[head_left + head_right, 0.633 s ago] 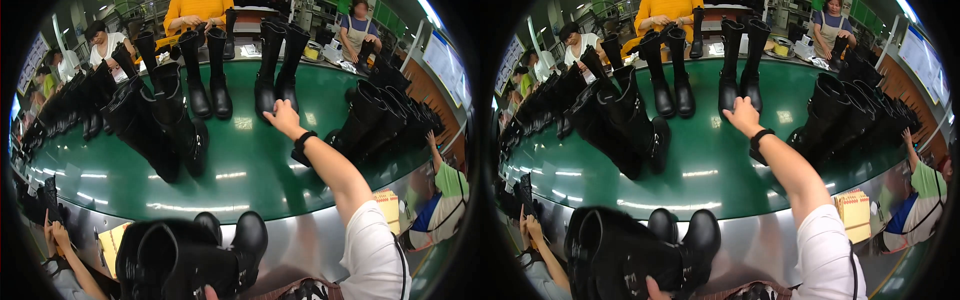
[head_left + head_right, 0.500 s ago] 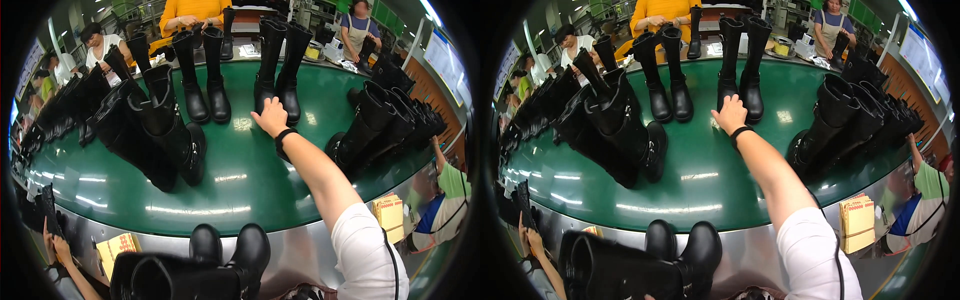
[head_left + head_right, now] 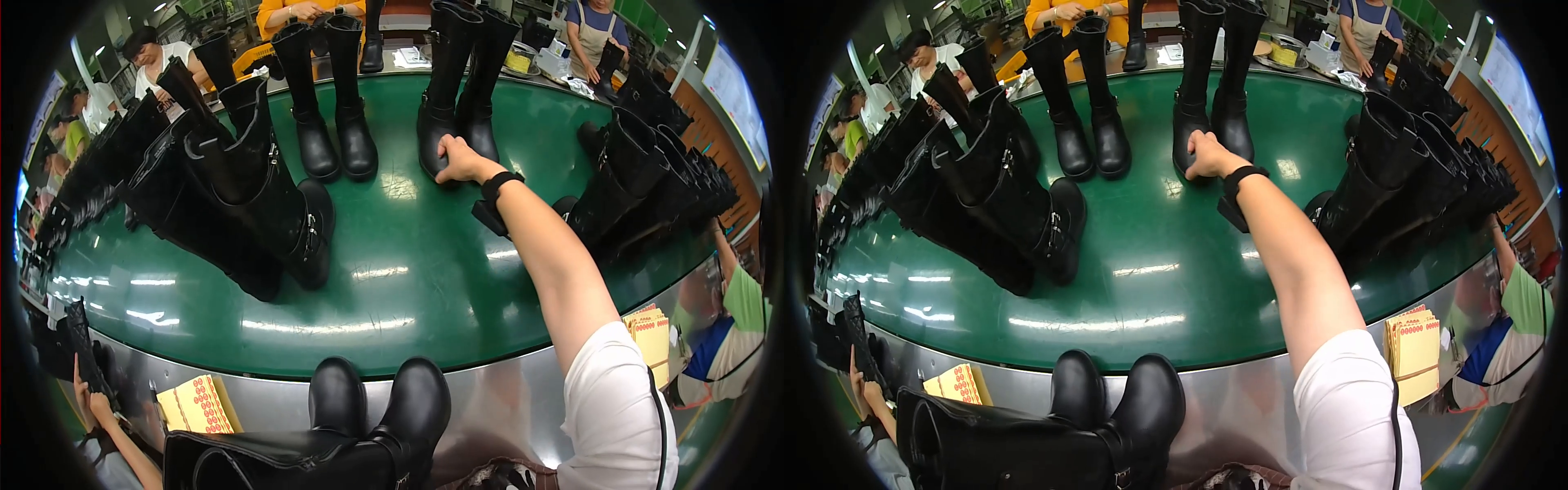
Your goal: A worker is inspecting and cleaning pairs of black boots on a production line in a shoe factory.
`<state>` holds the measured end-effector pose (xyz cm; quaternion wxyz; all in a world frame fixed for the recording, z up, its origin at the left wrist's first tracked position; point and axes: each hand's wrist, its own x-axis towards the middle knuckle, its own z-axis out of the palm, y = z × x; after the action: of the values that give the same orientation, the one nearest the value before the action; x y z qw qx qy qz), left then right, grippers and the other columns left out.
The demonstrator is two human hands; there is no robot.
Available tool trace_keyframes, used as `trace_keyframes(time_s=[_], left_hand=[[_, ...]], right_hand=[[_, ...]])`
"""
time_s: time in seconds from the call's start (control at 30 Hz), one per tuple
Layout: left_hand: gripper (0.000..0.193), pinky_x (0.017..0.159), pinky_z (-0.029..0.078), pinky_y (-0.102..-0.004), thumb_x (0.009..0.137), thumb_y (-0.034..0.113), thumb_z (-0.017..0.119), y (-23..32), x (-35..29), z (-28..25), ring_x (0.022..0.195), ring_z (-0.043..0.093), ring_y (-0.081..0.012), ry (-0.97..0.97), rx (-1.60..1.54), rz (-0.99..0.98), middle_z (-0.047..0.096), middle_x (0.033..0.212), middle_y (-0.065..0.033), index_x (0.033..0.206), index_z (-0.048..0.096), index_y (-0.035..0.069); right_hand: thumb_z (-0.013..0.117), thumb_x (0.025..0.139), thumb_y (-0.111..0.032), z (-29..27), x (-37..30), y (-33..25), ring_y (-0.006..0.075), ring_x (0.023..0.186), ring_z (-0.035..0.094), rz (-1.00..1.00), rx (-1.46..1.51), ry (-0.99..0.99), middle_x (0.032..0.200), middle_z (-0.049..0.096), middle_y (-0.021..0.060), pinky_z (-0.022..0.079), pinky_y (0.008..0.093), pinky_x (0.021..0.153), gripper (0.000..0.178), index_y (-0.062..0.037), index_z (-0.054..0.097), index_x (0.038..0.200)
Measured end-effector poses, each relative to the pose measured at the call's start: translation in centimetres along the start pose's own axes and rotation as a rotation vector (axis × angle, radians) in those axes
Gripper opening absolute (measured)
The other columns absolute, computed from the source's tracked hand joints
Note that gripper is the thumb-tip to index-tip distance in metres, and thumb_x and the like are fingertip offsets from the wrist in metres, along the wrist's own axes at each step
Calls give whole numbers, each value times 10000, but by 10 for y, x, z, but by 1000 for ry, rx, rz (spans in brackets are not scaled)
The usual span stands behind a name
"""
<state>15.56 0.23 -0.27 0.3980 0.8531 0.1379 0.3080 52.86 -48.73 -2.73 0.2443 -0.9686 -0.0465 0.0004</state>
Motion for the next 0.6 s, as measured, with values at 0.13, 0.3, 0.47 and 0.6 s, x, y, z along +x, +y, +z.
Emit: trace_keyframes(time_s=[0.13,0.3,0.47,0.6], left_hand=[[774,1044,378,-391,764,279,785,-4,20,-11,1247,463,-276,18,44,7,470,1356,-177,1349,382,-29],[734,1036,386,-386,780,273,773,-9,43,-22,1234,475,-268,35,97,21,485,1344,-173,1336,402,-30],[694,1028,394,-381,795,266,761,-14,70,-35,1222,486,-261,45,147,38,500,1332,-169,1323,422,-31],[662,1022,400,-377,807,261,751,-19,95,-46,1212,496,-255,53,188,46,513,1322,-166,1312,439,-32]], right_hand=[[875,635,-311,-9,0,10,308,1048,500,24,91,-97,1112,498,174,444,376,913,633,-77,487,1076],[696,841,-473,6,17,-5,366,1113,589,268,80,122,1156,628,194,475,448,937,509,-33,607,1082],[743,815,-383,2,16,-16,363,1146,601,253,-67,75,1173,643,208,503,409,934,520,24,613,1111],[807,721,-424,3,2,-23,383,1025,651,203,-244,105,1127,614,189,536,422,894,602,-3,586,1091]])
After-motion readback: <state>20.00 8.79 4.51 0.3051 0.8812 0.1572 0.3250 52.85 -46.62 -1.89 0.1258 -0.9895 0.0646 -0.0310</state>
